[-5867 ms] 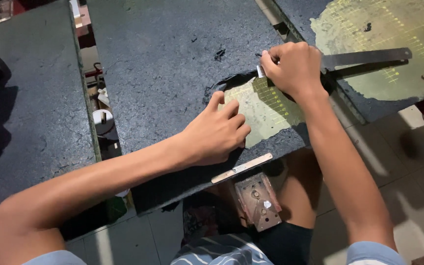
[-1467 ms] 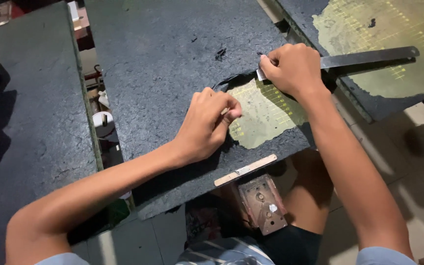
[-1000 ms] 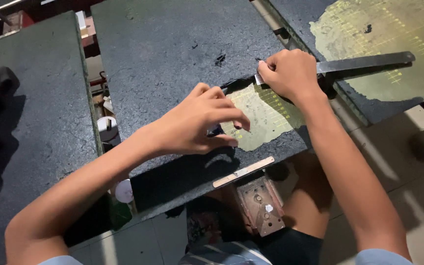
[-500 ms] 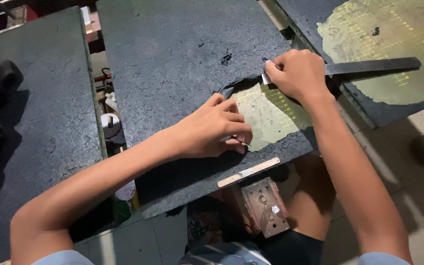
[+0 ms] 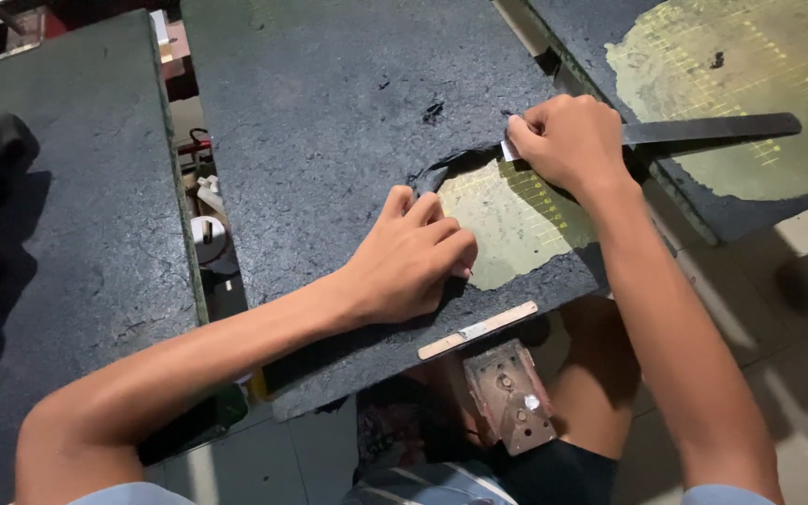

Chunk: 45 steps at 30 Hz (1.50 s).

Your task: Cleaning ink or emulsion residue from a screen printing frame using a metal ruler as a scraper and a cloth.

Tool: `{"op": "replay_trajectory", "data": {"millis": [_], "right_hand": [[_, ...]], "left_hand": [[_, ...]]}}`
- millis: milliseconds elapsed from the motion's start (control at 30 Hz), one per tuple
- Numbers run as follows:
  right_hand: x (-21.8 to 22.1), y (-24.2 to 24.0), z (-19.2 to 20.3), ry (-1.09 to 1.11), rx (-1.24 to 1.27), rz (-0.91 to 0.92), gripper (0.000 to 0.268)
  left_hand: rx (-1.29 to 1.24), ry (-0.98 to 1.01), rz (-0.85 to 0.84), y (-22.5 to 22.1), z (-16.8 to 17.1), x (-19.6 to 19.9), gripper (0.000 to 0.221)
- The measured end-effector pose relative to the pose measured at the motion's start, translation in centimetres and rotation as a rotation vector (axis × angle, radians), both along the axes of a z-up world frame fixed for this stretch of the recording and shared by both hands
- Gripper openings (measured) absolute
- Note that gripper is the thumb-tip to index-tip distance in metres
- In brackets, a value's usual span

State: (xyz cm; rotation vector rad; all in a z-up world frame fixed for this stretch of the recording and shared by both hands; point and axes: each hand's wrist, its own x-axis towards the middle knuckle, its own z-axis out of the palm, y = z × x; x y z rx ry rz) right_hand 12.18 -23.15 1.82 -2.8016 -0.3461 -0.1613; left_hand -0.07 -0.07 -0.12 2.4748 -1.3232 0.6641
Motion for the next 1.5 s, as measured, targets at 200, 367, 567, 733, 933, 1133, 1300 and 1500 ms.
{"op": "replay_trajectory", "data": {"millis": [200, 367, 567, 733, 933, 1133, 1300, 1500], "right_hand": [[-0.2, 0.1, 0.2, -0.002, -0.005, 0.004, 0.059], [-0.2, 0.0, 0.2, -0.002, -0.004, -0.002, 0.059], [1.0, -0.7, -1.8, -0.047, 0.022, 0.011, 0.055], [2.1, -1.4, -3.2, -0.138, 0.036, 0.004, 0.051], [0.2, 0.0, -0.2, -0.003, -0.019, 0.024, 0.058], [0.6, -0.2, -0.9, -0.043, -0.095, 0.04, 0.058], [0.2, 0.0, -0.2, -0.019, -0.06, 0.035, 0.058], [0.9, -0.9, -1.0, -0.124, 0.059, 0.1, 0.056]], "left_hand": [[-0.072, 0.011, 0.015, -0.1, -0.3, 0.0, 0.013], [-0.103, 0.132, 0.169, 0.4, -0.7, 1.6, 0.032], [-0.406, 0.061, 0.039, 0.9, 0.5, 1.6, 0.009], [-0.647, 0.178, -0.053, 2.5, 1.8, 5.2, 0.012], [-0.667, 0.416, 0.077, 6.9, 3.1, 9.2, 0.009], [-0.668, 0.483, 0.443, 7.7, 0.9, 14.1, 0.01], [-0.766, 0.381, 0.474, 4.1, 0.1, 17.8, 0.017], [-0.709, 0.147, 0.371, 3.4, -0.6, 17.8, 0.009]]}}
